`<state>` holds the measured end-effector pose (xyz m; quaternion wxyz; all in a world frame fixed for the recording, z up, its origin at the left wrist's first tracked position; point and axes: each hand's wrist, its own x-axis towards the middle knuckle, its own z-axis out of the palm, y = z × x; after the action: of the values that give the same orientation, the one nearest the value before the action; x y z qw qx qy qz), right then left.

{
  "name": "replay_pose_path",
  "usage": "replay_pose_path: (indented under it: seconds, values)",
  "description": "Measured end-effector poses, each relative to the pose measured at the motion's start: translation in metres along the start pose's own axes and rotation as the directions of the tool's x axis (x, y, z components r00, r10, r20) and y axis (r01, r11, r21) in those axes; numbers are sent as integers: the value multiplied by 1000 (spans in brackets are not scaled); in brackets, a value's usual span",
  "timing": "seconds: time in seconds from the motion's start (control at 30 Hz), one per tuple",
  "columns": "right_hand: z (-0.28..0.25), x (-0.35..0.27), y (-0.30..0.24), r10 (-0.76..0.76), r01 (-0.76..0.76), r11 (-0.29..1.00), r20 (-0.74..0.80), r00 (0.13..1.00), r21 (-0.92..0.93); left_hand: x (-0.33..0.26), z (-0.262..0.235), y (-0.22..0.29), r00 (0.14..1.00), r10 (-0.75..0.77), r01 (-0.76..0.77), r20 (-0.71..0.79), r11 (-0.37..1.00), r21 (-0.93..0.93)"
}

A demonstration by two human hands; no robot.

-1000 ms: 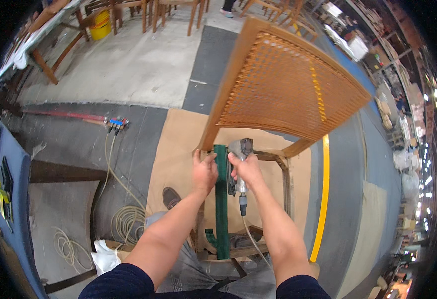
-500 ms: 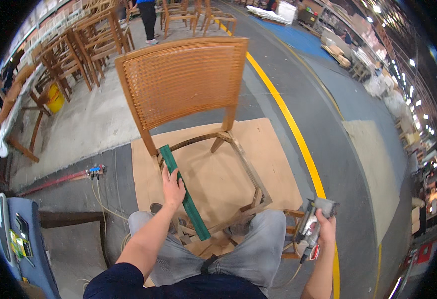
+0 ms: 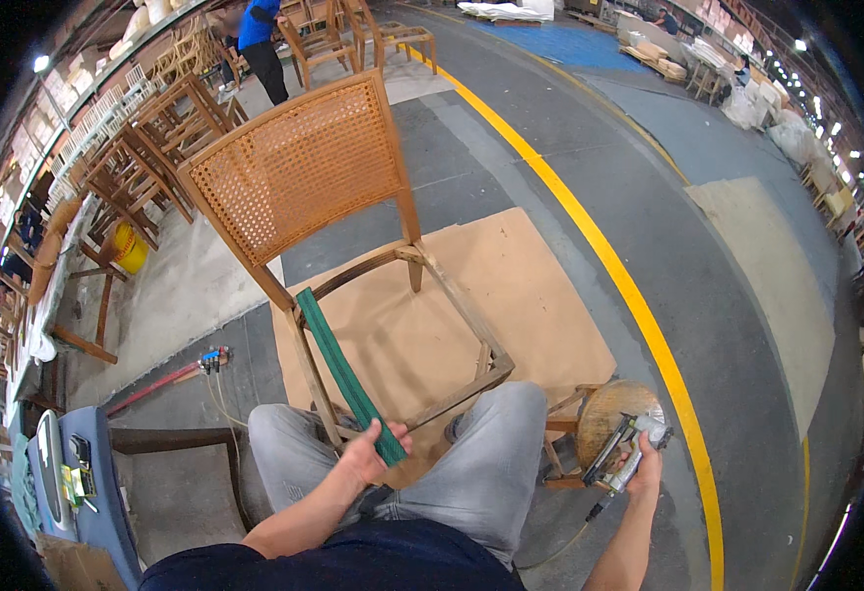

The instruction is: The person selects a wooden chair with a cane back and places it on a cardboard sheet. They then attach green webbing straps to the chair seat frame using a pneumatic nail gun, securing each strap in place.

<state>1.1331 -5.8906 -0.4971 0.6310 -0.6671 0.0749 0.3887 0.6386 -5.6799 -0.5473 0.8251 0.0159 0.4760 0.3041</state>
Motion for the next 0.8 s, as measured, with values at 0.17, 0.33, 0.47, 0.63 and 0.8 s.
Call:
replay_pose_path:
  seconds: [0.17, 0.33, 0.47, 0.63, 0.8]
  values:
    - [-28, 24, -1, 46, -49, 995, 34, 998, 83, 3, 1, -21, 953, -302, 296, -11, 923, 247]
    - [-23, 26, 4, 19, -22, 997, -41, 999, -68, 2, -8, -24, 959, -283, 284, -20, 952, 119]
    - [-24, 26, 6, -221, 141, 923, -194, 956, -358, 3, -3, -32, 988, -140, 145, -69, 985, 88]
    - [-44, 18, 6, -283, 23, 655, -217, 934, -755, 12, 0, -33, 998, -41, 48, -38, 975, 217]
    - [-40, 14, 12, -344, -26, 529, -242, 907, -848, 24, -3, -28, 999, 11, -4, -31, 979, 205]
